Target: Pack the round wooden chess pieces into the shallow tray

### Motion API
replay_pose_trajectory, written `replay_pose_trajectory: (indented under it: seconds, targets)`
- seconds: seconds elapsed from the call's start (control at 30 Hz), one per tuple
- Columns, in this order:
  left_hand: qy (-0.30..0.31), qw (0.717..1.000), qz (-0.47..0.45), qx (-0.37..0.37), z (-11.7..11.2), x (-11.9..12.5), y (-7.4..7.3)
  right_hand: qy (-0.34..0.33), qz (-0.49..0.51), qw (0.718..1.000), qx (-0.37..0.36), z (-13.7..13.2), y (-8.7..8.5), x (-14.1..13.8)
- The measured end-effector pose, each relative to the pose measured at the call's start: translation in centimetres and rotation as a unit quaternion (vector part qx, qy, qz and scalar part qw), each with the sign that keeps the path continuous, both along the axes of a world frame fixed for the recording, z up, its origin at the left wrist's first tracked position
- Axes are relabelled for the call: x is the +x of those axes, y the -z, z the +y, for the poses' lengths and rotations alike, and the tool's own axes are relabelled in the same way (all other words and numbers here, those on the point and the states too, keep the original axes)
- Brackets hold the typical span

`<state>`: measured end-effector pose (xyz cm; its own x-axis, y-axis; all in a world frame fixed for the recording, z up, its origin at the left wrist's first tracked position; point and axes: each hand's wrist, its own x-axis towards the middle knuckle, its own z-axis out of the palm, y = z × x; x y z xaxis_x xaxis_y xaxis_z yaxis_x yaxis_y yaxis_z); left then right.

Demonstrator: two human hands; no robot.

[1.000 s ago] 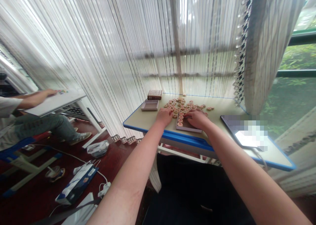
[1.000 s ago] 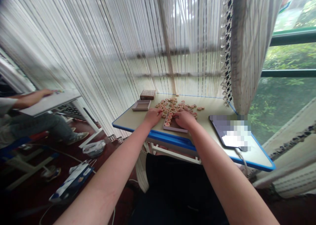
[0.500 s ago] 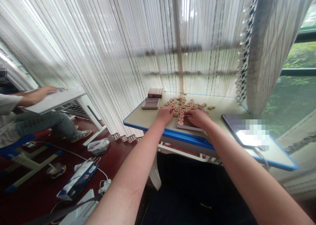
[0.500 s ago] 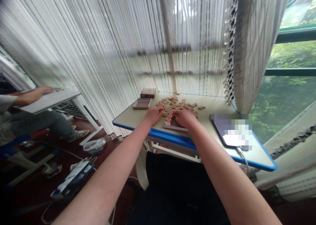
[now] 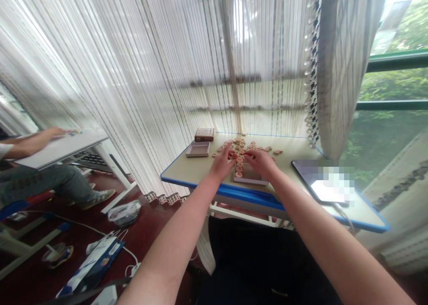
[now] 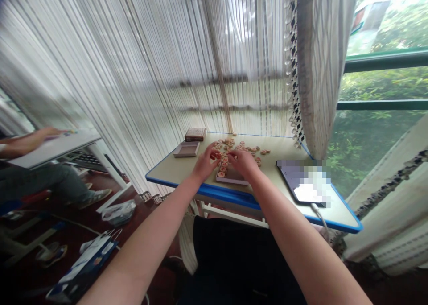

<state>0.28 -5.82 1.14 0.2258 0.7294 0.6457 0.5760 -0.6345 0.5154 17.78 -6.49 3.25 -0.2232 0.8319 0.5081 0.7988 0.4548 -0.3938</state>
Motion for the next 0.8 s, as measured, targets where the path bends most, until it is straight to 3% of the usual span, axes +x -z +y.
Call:
replay_pose_trajectory:
  seconds: [0.3, 0.47, 0.63, 0.8]
  targets:
    - [0.011, 1.000, 0.010, 0.016, -0.1, 0.4, 0.2, -0.044, 0.050, 0.997, -0.040, 0.5, 0.5, -0.6]
    - [-0.014, 0.997, 0.071, 0.021, -0.4, 0.5, -0.1, -0.001, 0.049, 0.998, -0.051, 0.6, 0.1, 0.0]
    - [-0.059, 0.988, 0.145, 0.008, 0.3, 0.4, -0.1, 0.093, -0.056, 0.992, -0.060, 0.3, 0.1, 1.2]
    - [-0.049, 0.982, 0.180, -0.035, 1.0, 0.3, 0.3, 0.102, -0.149, 0.979, -0.096, -0.2, 0.2, 1.4]
